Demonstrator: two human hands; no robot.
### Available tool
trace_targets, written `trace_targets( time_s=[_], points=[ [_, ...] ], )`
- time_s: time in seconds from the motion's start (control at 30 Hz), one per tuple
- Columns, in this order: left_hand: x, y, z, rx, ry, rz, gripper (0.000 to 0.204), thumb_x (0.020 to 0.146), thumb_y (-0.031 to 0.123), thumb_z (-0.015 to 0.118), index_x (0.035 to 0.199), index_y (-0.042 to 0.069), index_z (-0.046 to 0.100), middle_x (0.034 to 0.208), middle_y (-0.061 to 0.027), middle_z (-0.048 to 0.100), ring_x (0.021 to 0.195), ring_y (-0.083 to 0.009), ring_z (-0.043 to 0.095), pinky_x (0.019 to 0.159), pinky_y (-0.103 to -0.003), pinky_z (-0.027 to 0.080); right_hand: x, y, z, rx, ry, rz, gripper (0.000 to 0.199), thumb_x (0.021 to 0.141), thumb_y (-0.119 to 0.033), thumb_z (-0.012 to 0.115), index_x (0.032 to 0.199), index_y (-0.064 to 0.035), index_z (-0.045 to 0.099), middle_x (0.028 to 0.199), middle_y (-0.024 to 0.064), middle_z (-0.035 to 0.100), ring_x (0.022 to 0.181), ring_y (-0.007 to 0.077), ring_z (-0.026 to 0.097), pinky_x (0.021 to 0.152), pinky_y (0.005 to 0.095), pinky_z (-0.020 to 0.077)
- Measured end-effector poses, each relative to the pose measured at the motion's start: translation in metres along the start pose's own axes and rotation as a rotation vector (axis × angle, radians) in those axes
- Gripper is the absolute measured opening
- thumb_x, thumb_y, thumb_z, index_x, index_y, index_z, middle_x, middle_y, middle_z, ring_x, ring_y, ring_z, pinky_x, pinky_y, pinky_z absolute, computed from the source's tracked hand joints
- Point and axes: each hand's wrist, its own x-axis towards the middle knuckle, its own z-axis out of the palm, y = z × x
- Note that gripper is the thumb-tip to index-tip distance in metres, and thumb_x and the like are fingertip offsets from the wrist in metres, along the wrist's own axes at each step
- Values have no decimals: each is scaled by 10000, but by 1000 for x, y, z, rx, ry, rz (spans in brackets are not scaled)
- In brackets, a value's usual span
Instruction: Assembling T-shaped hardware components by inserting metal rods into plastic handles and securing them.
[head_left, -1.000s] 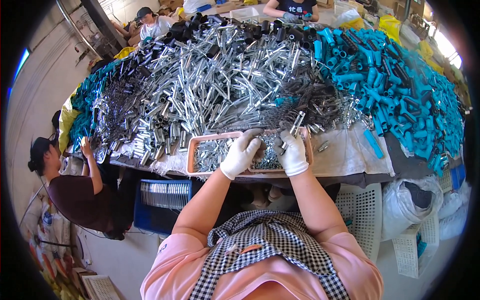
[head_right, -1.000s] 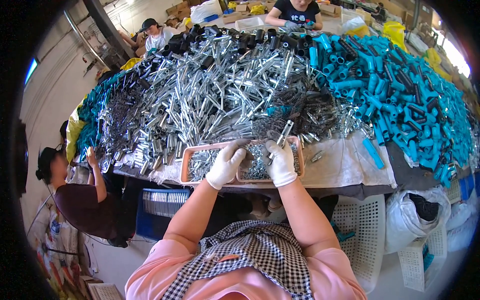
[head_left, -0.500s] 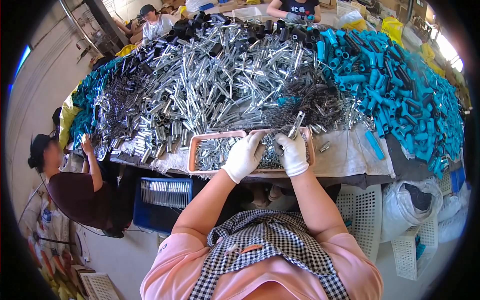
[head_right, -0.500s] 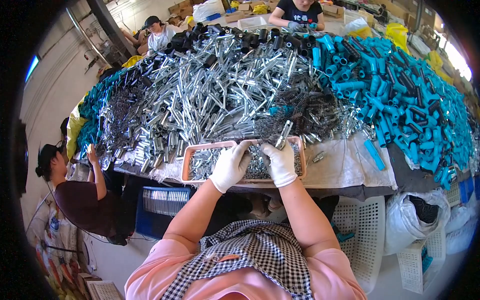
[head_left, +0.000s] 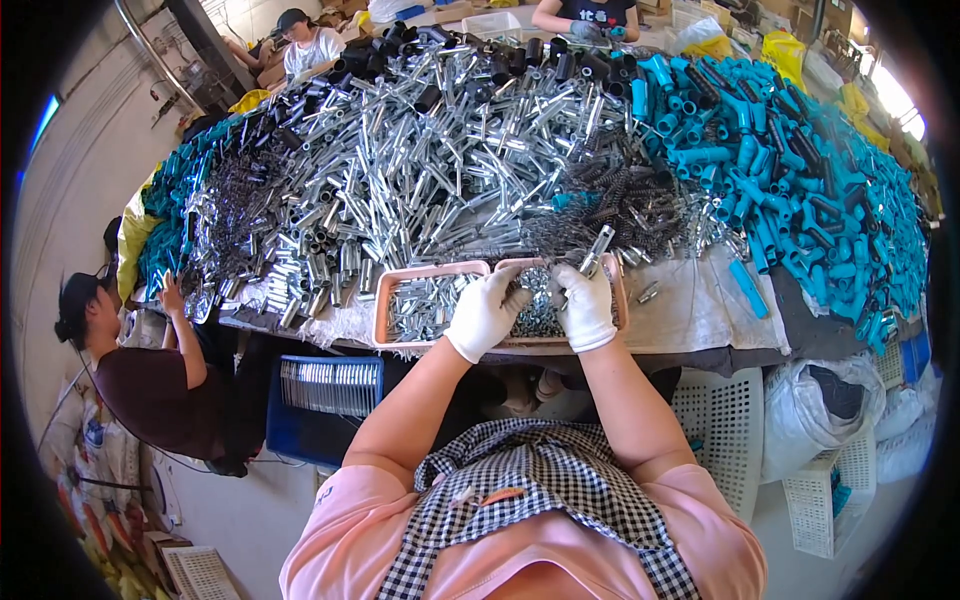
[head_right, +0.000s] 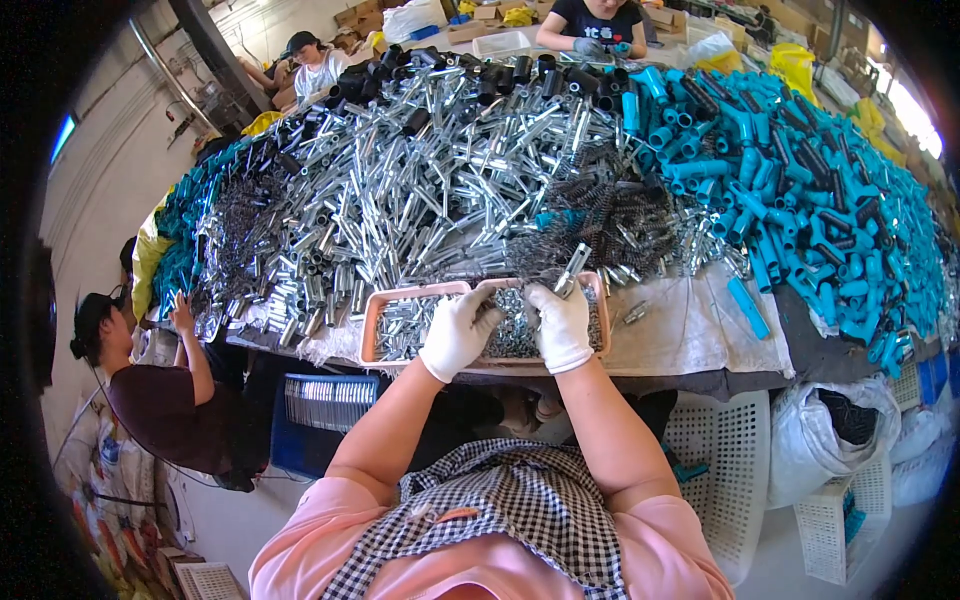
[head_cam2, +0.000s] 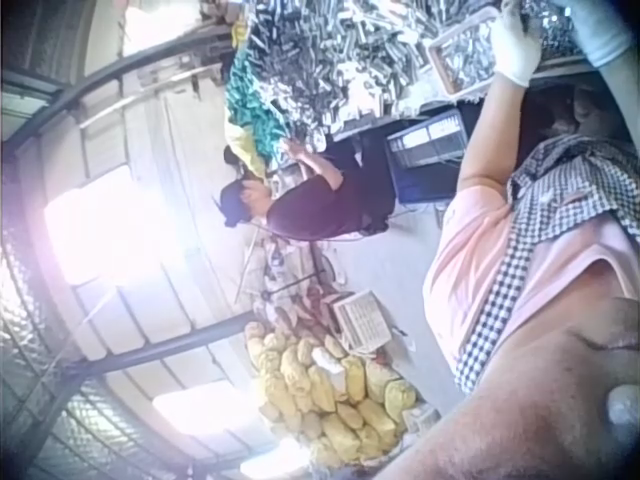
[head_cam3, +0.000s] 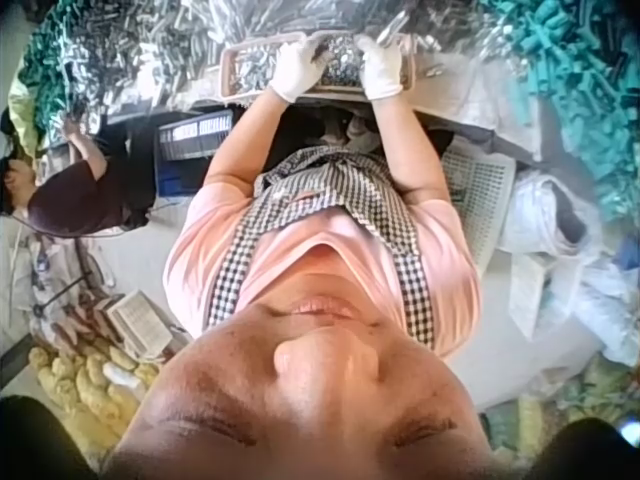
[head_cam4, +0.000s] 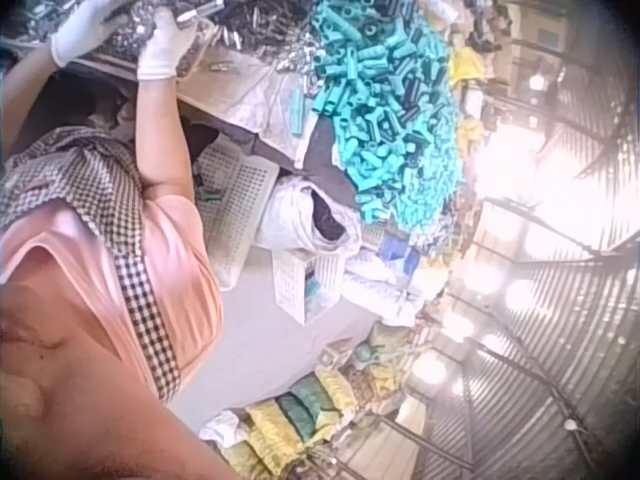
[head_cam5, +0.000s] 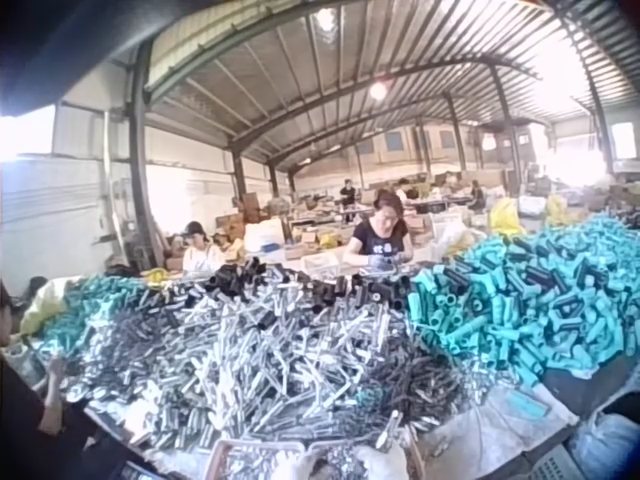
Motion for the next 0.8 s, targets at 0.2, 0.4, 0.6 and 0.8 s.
trace_targets(
  time_s=[0.2,0.4,0.6,0.8],
  points=[
    [3,-3,-13,-279,-36,-226,333,966,295,612,1034,-27,659,730,-140,669,586,-240,669,567,-341,524,-1,-1,-2,-26,19,31,198,795,-9,623,969,-77,559,751,23,595,532,119,544,442,228,411],
    [3,12,-3,45,88,142,541,777,208,759,1243,19,559,1122,-215,627,1011,-406,614,885,-452,501,-6,-9,10,34,77,16,109,813,11,617,894,-61,616,703,-18,582,534,76,519,474,226,401],
    [-1,-3,8,139,64,121,490,796,179,743,1225,26,565,1065,-155,670,868,-364,670,718,-422,553,-4,-5,7,-44,36,-10,137,831,-33,640,905,-78,535,658,-5,550,497,99,516,436,222,393],
    [-7,-18,13,-468,50,-313,336,897,295,701,993,-26,694,648,-160,637,590,-205,648,573,-329,490,-2,4,-1,-79,0,-62,78,825,-63,676,887,-62,628,663,-34,555,523,69,488,484,221,378]
  ],
)
